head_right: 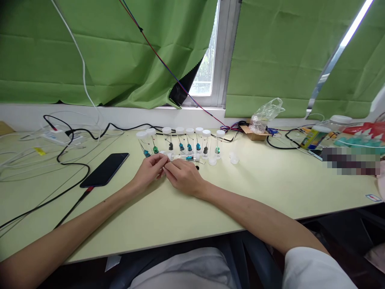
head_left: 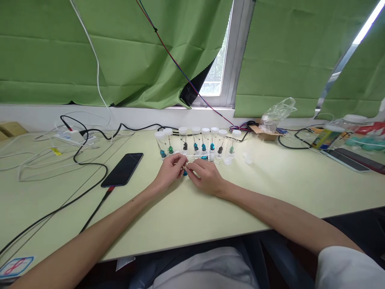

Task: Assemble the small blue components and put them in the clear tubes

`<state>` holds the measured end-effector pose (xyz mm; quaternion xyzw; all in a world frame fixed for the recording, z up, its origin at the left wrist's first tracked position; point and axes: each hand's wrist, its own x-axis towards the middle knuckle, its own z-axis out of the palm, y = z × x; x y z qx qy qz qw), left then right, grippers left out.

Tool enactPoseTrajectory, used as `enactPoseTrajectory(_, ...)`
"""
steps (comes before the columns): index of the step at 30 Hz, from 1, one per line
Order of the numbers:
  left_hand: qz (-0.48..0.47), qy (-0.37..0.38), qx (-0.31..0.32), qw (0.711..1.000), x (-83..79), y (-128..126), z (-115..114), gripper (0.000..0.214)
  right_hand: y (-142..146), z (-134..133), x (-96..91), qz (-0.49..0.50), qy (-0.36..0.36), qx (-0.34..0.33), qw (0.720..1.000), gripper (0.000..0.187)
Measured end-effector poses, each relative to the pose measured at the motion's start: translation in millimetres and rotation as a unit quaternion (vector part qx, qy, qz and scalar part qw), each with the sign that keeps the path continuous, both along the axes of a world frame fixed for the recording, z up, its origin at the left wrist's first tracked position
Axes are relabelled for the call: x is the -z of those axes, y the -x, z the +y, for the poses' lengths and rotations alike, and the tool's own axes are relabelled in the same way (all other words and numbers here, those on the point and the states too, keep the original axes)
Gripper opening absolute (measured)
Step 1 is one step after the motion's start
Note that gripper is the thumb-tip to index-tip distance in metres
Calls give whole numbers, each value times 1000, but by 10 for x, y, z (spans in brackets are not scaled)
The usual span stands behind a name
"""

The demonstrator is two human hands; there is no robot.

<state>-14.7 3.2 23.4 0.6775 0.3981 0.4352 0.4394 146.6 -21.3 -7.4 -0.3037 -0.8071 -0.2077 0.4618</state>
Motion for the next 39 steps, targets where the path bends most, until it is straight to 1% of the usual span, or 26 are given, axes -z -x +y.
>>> enactPoseTrajectory(3, 18, -31, -10, 999, 25, 6, -1, 28, 0, -17, -10, 4, -22, 2, 1000, 17)
enactPoseTrajectory(7, 61, -88, -17, 994, 48, 23, -22, 27, -33, -41, -12, -2, -36, -12, 999, 20)
enactPoseTrajectory(11, 127, -138, -23, 982, 73, 41, -34, 26, -89, -47, 18, -28, -33, -10, 999, 23)
enactPoseTrajectory(15, 171, -188, -5, 967, 107, 39, -37, 25, -120, -62, 44, -38, -54, -21, 998, 23)
enactPoseTrajectory(18, 177, -192, -8, 965, 113, 32, -53, 25, -113, -82, 33, -46, -74, -43, 995, 24)
enactPoseTrajectory(21, 184, -194, -16, 964, 95, 36, -79, 23, -119, -108, -4, -52, -93, -83, 991, 23)
enactPoseTrajectory(24, 216, -195, -17, 957, 74, 49, -104, 21, -189, -144, -38, -77, -112, -121, 983, 19)
enactPoseTrajectory(26, 240, -194, -13, 951, 76, 56, -117, 21, -263, -173, -42, -79, -117, -132, 981, 19)
enactPoseTrajectory(27, 250, -191, -11, 949, 82, 58, -122, 21, -299, -187, -37, -76, -111, -133, 982, 20)
enactPoseTrajectory(30, 273, -186, 8, 944, 117, 65, -128, 23, -359, -222, -3, -63, -64, -127, 988, 19)
enactPoseTrajectory(33, 284, -178, 18, 942, 150, 83, -116, 25, -333, -236, 31, -41, -28, -147, 988, 16)
enactPoseTrajectory(35, 284, -171, 17, 943, 159, 100, -99, 23, -300, -237, 40, -38, -3, -148, 988, 16)
enactPoseTrajectory(39, 277, -164, 38, 946, 152, 140, -77, 22, -273, -234, 19, 28, 56, -146, 987, 14)
